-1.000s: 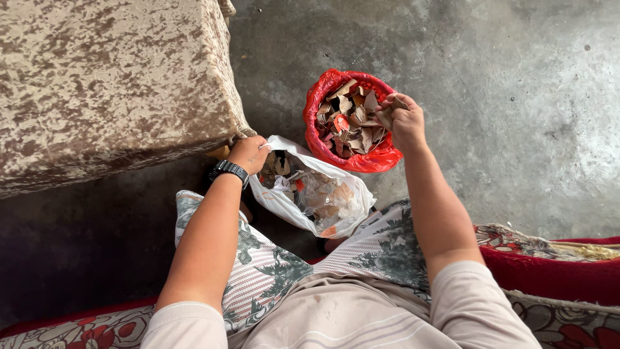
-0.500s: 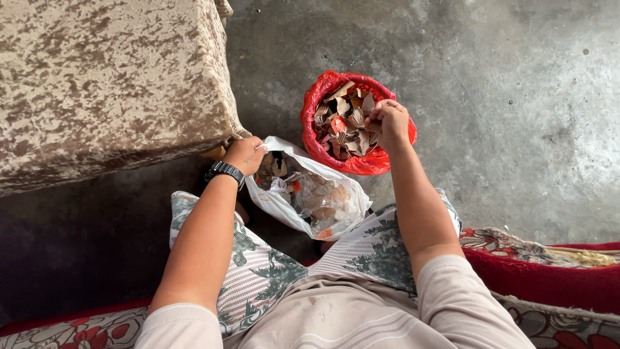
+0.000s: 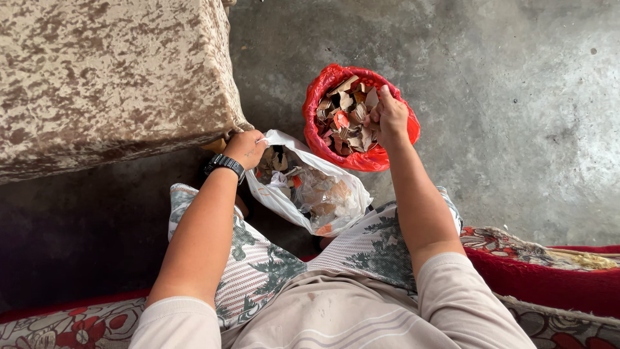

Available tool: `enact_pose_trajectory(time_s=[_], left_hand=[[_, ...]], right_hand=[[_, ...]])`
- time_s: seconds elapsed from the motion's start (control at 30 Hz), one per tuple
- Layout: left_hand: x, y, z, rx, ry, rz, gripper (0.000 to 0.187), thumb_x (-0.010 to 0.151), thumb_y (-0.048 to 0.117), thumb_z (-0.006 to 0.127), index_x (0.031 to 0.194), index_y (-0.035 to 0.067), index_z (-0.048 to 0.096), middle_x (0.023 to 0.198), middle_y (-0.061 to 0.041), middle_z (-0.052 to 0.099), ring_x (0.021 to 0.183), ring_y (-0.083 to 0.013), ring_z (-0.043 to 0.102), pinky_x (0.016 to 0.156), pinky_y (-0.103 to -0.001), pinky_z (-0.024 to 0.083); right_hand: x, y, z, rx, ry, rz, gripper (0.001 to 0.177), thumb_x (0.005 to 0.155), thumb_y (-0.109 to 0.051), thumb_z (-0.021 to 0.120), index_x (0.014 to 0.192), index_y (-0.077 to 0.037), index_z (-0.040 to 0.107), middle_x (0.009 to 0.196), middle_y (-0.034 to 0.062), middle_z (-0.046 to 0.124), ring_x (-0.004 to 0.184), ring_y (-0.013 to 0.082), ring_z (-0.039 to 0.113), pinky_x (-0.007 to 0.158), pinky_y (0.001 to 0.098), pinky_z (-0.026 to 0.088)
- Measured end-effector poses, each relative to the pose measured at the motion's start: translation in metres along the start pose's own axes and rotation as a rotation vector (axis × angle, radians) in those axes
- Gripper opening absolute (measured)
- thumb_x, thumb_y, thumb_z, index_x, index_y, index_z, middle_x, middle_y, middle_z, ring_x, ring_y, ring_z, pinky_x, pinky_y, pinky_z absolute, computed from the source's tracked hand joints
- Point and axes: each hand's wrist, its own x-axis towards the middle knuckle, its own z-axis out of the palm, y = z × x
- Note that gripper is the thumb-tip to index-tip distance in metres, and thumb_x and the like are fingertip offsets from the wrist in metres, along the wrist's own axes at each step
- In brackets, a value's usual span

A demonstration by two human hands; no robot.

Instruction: The person sits on a patterned floor covering and transfers small pieces of cardboard and paper from a red plastic bag into a white plastic bag. The person handles the items one at a time, occasionally folding or breaking larger pieces before placing them into the white bag.

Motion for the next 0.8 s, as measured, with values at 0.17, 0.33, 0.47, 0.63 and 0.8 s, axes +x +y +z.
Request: enact_pose_trajectory(time_s=[0.17,0.33,0.47,0.63,0.8], left_hand=[[-0.001,0.001,-0.001,0.008,-0.014,-0.014,0.028,0.097,0.028,0.062,0.109,0.005,0.072,0.1,-0.019,0.075,0.094,-0.0351,0.071,0.086,-0.043,0.054],[-0.001,-0.001,0.0,0.018,0.014,0.026,0.027,0.098,0.028,0.063,0.108,0.005,0.072,0.099,-0.019,0.075,0.094,-0.0349,0.071,0.086,-0.043,0.055],[0.0,0.0,0.0,0.018,0.0,0.011,0.027,0.098,0.028,0.063,0.107,0.005,0.072,0.098,-0.018,0.075,0.093,-0.0347,0.071,0.085,-0.043,0.054],[-0.001,0.002,0.001,-0.002,0.019,0.018,0.027,0.098,0.028,0.063,0.107,0.005,0.072,0.098,-0.019,0.074,0.094,-0.0347,0.071,0.086,-0.043,0.054],[-0.002,0.001,0.0,-0.01,0.027,0.009,0.027,0.098,0.029,0.063,0.107,0.005,0.072,0.097,-0.019,0.075,0.094,-0.0345,0.071,0.085,-0.043,0.054]], right_hand=[[0.005,0.008,-0.004,0.02,-0.07,-0.032,0.045,0.102,-0.027,0.067,0.066,-0.015,0.043,0.057,-0.0022,0.037,0.045,0.0109,0.033,0.041,0.0312,0.034],[0.002,0.012,-0.001,0.053,-0.002,-0.067,0.039,0.101,-0.022,0.064,0.067,-0.017,0.047,0.055,-0.005,0.038,0.044,0.0096,0.033,0.039,0.0288,0.03],[-0.007,0.015,0.01,-0.051,-0.105,-0.072,0.044,0.102,-0.023,0.061,0.061,-0.019,0.045,0.05,-0.0045,0.039,0.039,0.0093,0.03,0.035,0.0287,0.025],[-0.028,0.036,0.033,-0.309,-0.331,-0.125,0.057,0.102,-0.028,0.056,0.048,-0.019,0.039,0.043,-0.0025,0.037,0.034,0.0097,0.03,0.032,0.0305,0.024],[-0.062,0.067,0.046,-0.656,-0.568,-0.106,0.059,0.111,-0.041,0.05,0.058,-0.017,0.04,0.055,-0.0026,0.037,0.048,0.0106,0.032,0.045,0.03,0.029]])
